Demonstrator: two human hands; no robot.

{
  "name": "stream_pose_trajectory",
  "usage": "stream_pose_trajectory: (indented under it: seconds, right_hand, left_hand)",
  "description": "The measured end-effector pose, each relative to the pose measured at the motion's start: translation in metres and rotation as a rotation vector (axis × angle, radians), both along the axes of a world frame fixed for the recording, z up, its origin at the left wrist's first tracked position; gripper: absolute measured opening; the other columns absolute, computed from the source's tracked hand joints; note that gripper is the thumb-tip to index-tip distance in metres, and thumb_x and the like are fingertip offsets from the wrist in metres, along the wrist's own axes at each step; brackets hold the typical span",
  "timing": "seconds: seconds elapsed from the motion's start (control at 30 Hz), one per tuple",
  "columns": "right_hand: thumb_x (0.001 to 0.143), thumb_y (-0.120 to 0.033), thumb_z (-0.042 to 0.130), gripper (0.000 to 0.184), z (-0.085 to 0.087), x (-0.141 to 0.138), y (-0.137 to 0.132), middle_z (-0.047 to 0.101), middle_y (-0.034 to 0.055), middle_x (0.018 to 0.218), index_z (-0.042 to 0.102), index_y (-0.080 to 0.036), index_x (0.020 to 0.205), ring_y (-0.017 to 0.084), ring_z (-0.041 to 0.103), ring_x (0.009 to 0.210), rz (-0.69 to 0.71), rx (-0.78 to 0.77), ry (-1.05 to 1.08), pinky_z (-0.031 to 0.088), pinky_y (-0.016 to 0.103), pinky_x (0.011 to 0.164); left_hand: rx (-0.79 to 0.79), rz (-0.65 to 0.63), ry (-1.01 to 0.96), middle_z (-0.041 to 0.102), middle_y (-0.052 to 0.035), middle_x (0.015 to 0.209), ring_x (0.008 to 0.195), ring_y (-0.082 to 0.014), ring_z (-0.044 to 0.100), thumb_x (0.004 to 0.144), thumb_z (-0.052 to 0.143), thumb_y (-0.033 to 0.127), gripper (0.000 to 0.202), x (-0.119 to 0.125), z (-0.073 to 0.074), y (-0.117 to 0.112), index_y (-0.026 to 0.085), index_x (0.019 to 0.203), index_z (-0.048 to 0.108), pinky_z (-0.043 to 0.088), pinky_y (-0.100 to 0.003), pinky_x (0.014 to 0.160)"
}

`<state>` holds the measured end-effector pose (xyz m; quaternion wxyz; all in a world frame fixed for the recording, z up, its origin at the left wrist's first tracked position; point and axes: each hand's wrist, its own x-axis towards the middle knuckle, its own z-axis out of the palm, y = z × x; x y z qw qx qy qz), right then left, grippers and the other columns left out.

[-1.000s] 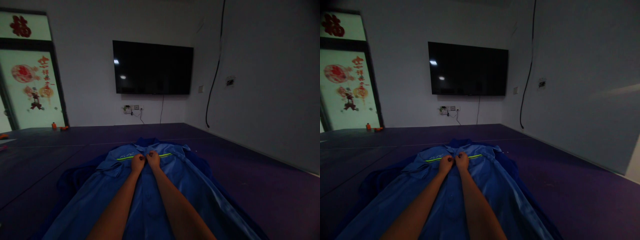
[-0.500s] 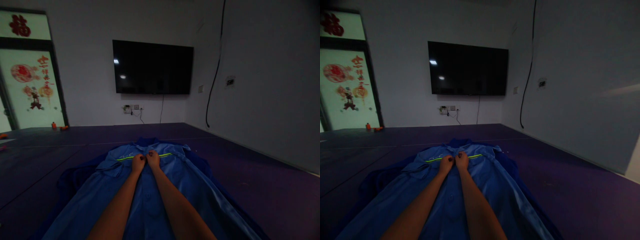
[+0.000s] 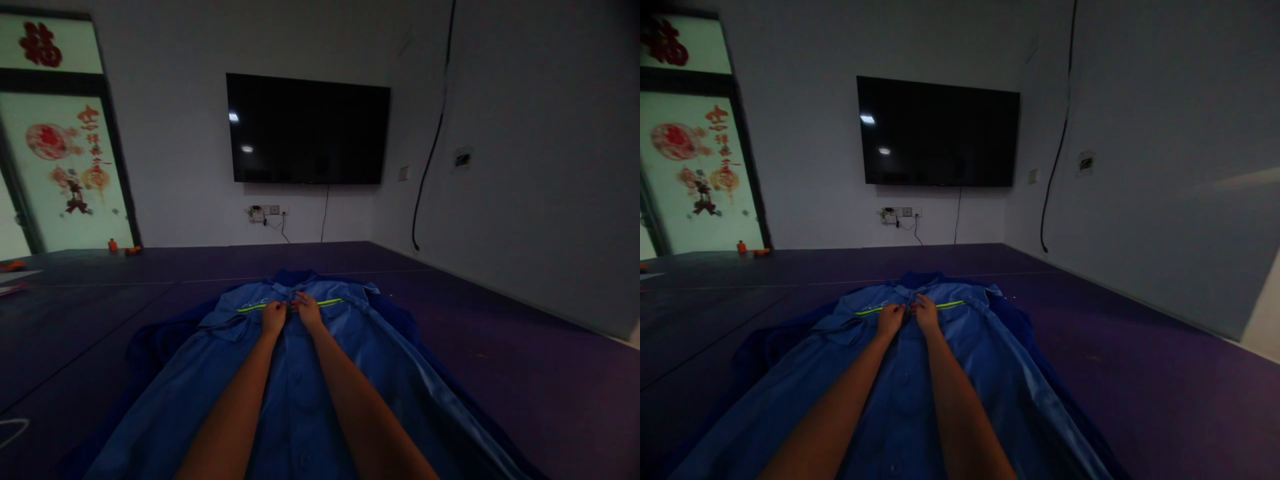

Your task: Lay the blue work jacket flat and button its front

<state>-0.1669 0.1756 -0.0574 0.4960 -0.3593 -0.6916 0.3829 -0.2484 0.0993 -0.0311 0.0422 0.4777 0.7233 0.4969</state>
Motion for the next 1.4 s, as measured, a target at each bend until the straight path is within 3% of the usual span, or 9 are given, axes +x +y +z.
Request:
stream_pose_trajectory:
  seconds: [0.33,0.47,0.57,0.73,1.0,1.2,1.4]
  right_hand:
    - [0.058,0.001,0.043,0.040,0.000,0.038,-0.048,0.068,0.0011,0.087,0.067,-0.018,0.083,0.016,0.061,0.085,0.203,0.118,-0.135,0.047,0.032,0.082]
    - [0.058,0.001,0.046,0.035,0.000,0.050,-0.068,0.066,0.0039,0.092,0.068,-0.017,0.078,0.017,0.060,0.088,0.161,0.156,-0.200,0.046,0.030,0.083]
    - [0.061,0.000,0.046,0.035,0.001,0.053,-0.079,0.065,0.0047,0.097,0.068,-0.018,0.081,0.016,0.059,0.092,0.104,0.214,-0.273,0.045,0.029,0.084]
    - [0.065,-0.001,0.046,0.033,0.003,0.050,-0.082,0.065,0.0063,0.097,0.068,-0.017,0.084,0.016,0.059,0.090,0.027,0.272,-0.340,0.045,0.027,0.081]
    - [0.067,-0.008,0.052,0.023,0.001,0.041,-0.075,0.068,0.0041,0.082,0.070,-0.021,0.075,0.018,0.060,0.085,-0.020,0.301,-0.400,0.043,0.027,0.080]
    - [0.067,-0.011,0.054,0.017,0.004,0.041,-0.075,0.068,0.0052,0.076,0.069,-0.019,0.066,0.017,0.060,0.078,-0.025,0.322,-0.398,0.043,0.026,0.075]
    - [0.065,-0.012,0.056,0.013,0.006,0.041,-0.077,0.067,0.0030,0.071,0.067,-0.019,0.061,0.016,0.060,0.075,0.003,0.325,-0.367,0.044,0.026,0.074]
  left_hand:
    - [-0.018,-0.122,-0.195,0.044,0.0035,0.036,0.038,-0.0092,0.044,0.073,0.049,0.036,0.033,0.011,-0.007,-0.048,0.015,0.048,0.056,0.029,-0.020,0.043]
    - [0.001,-0.186,-0.267,0.054,0.0031,0.046,0.036,-0.0078,0.044,0.071,0.052,0.033,0.023,0.018,-0.008,-0.067,0.013,0.072,0.063,0.031,-0.019,0.040]
    - [0.026,-0.207,-0.282,0.065,-0.0019,0.065,0.049,-0.0091,0.055,0.070,0.055,0.026,0.025,0.021,-0.008,-0.074,0.012,0.088,0.061,0.039,-0.019,0.046]
    - [0.020,-0.164,-0.240,0.067,-0.0035,0.073,0.061,-0.0122,0.060,0.068,0.056,0.021,0.024,0.022,-0.008,-0.073,0.013,0.090,0.061,0.043,-0.021,0.054]
    - [-0.044,0.033,-0.148,0.066,-0.0081,0.073,0.077,-0.0219,0.061,0.061,0.060,0.014,0.003,0.022,-0.009,-0.055,0.015,0.063,0.062,0.042,-0.028,0.066]
    - [-0.053,0.049,-0.149,0.067,-0.0054,0.073,0.073,-0.0184,0.061,0.061,0.058,0.011,0.019,0.024,-0.007,-0.056,0.015,0.079,0.064,0.042,-0.024,0.063]
    - [-0.044,-0.002,-0.264,0.061,0.0002,0.055,0.053,-0.0138,0.058,0.065,0.054,0.012,0.022,0.023,-0.006,-0.059,0.016,0.084,0.063,0.039,-0.021,0.048]
